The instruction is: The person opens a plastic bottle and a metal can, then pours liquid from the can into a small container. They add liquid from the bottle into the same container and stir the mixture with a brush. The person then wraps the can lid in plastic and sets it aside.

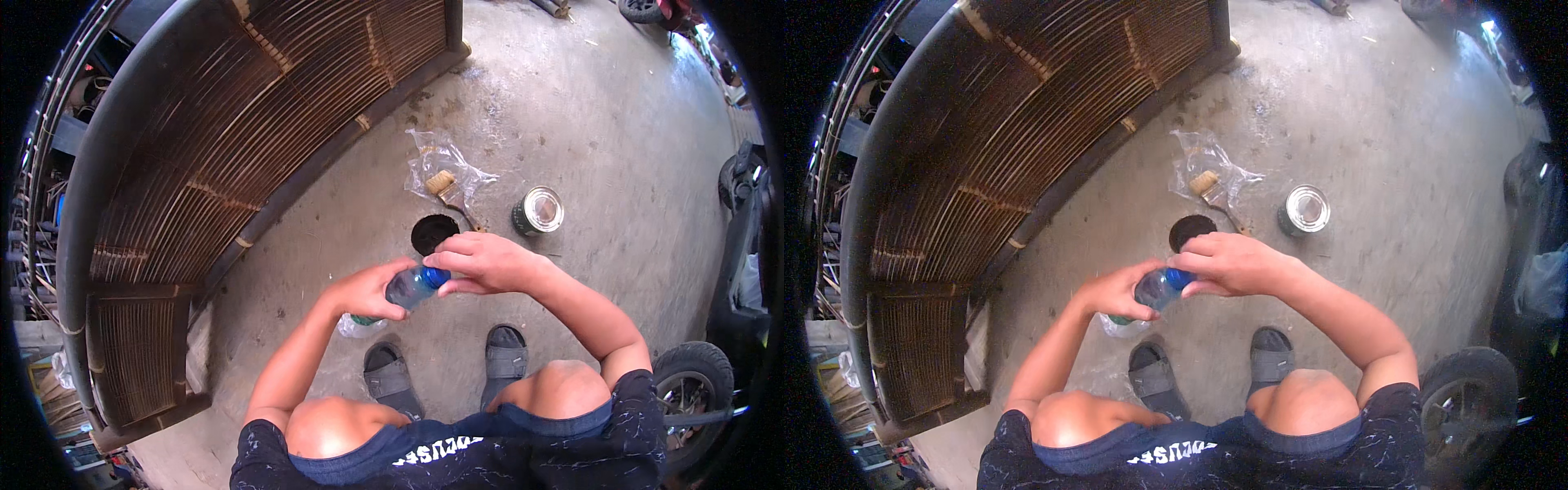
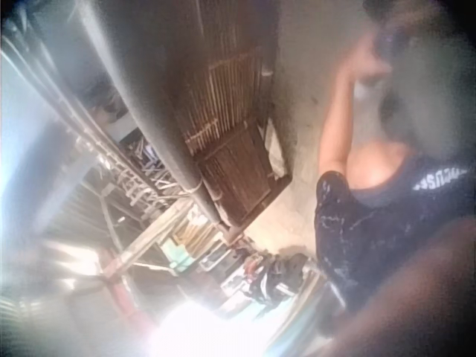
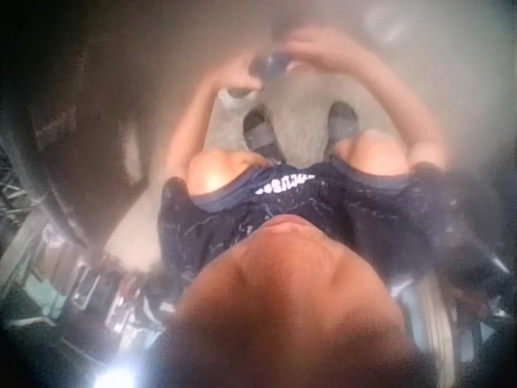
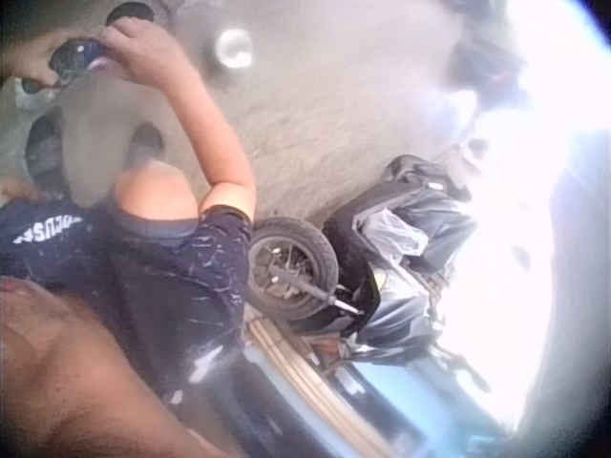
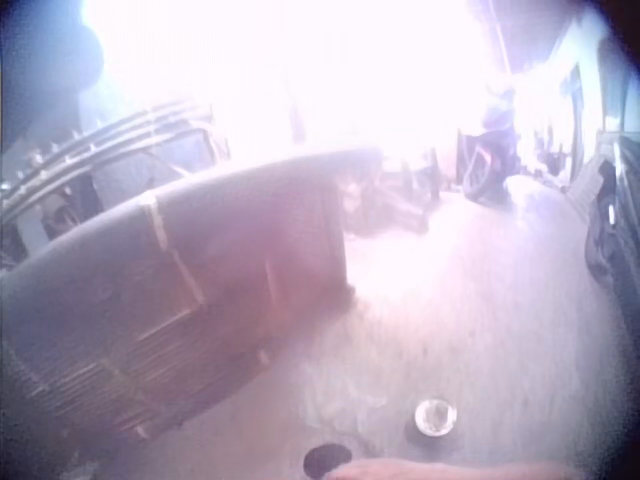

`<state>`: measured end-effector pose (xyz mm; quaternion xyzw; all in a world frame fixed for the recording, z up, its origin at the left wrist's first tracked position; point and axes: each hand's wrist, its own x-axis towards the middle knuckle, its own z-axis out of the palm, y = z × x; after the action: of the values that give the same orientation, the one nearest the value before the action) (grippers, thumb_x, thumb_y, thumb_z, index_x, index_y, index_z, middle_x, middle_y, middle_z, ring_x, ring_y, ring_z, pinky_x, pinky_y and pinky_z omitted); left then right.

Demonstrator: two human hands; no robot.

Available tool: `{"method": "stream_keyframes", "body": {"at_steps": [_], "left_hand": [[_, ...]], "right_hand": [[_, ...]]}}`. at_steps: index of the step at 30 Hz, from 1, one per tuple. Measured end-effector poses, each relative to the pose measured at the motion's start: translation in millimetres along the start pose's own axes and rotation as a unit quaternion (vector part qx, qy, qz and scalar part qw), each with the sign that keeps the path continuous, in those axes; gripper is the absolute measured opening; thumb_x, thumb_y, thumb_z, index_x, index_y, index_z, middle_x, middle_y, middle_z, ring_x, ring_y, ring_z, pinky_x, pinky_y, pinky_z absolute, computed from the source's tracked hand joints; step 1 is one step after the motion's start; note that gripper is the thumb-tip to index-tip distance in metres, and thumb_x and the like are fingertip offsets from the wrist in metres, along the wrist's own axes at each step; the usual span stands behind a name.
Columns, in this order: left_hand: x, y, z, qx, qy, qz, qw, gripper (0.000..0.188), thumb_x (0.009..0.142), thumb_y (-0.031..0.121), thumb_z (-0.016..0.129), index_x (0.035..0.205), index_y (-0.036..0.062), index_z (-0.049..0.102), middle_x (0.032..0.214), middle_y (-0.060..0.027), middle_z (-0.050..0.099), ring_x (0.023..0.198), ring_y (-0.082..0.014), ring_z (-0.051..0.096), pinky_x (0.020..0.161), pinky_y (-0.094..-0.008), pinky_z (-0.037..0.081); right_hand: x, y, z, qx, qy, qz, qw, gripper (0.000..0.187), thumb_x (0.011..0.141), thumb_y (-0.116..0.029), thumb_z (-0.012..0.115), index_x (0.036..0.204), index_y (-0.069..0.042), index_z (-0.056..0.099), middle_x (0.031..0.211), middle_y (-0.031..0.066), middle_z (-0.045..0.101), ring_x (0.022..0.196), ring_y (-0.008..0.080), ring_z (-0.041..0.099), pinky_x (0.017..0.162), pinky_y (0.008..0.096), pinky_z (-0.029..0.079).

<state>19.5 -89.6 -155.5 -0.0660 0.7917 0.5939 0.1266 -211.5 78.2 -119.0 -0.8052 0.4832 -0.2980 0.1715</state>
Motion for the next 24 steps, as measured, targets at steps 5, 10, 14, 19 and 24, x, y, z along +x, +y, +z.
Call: {"method": "stream_keyframes", "body": {"at_steps": [5,10,14,19,24], "left_hand": [[4.3,16.8,-4.8,0.090,0.029,-0.010,0.995,0.080,0.064,0.027,0.081,0.136,0.0065,0.054,0.120,-0.0173,0.065,0.111,-0.0338,0.065,0.096,-0.0421,0.050],[8.4,18.1,4.1,0.136,0.094,0.004,0.986,0.078,0.063,0.029,0.082,0.132,0.0057,0.053,0.122,-0.0195,0.065,0.111,-0.0404,0.063,0.093,-0.0468,0.051],[9.3,13.9,7.2,0.186,0.131,0.010,0.974,0.079,0.063,0.027,0.083,0.133,0.0053,0.052,0.122,-0.0197,0.064,0.111,-0.0403,0.062,0.094,-0.0462,0.051],[12.0,16.4,3.3,0.124,0.141,0.012,0.982,0.079,0.064,0.024,0.082,0.134,0.0063,0.049,0.121,-0.0197,0.063,0.109,-0.0395,0.063,0.092,-0.0454,0.051],[11.8,32.9,1.2,0.172,0.158,0.032,0.972,0.077,0.065,0.023,0.083,0.133,0.0074,0.050,0.119,-0.0178,0.064,0.110,-0.0386,0.063,0.093,-0.0465,0.050]], "right_hand": [[-5.2,-6.2,15.8,-0.005,0.036,0.125,0.991,0.049,0.093,-0.054,0.065,0.098,-0.006,0.054,0.083,0.0172,0.066,0.077,0.0399,0.066,0.064,0.0488,0.052],[-5.1,-11.6,20.6,-0.089,0.042,0.209,0.973,0.051,0.094,-0.056,0.063,0.094,-0.006,0.052,0.074,0.0162,0.065,0.069,0.0398,0.066,0.058,0.0482,0.051],[0.0,-17.8,10.1,-0.093,0.029,0.242,0.965,0.049,0.093,-0.054,0.064,0.097,-0.006,0.055,0.079,0.0164,0.066,0.072,0.0390,0.067,0.061,0.0470,0.053],[2.1,-14.3,9.3,-0.041,0.124,0.171,0.976,0.047,0.091,-0.045,0.071,0.113,-0.005,0.060,0.100,0.0168,0.068,0.082,0.0359,0.069,0.073,0.0416,0.055],[4.8,-24.4,4.0,0.010,0.137,0.203,0.969,0.043,0.091,-0.045,0.070,0.110,-0.008,0.060,0.083,0.0118,0.069,0.072,0.0322,0.070,0.065,0.0410,0.054]]}}
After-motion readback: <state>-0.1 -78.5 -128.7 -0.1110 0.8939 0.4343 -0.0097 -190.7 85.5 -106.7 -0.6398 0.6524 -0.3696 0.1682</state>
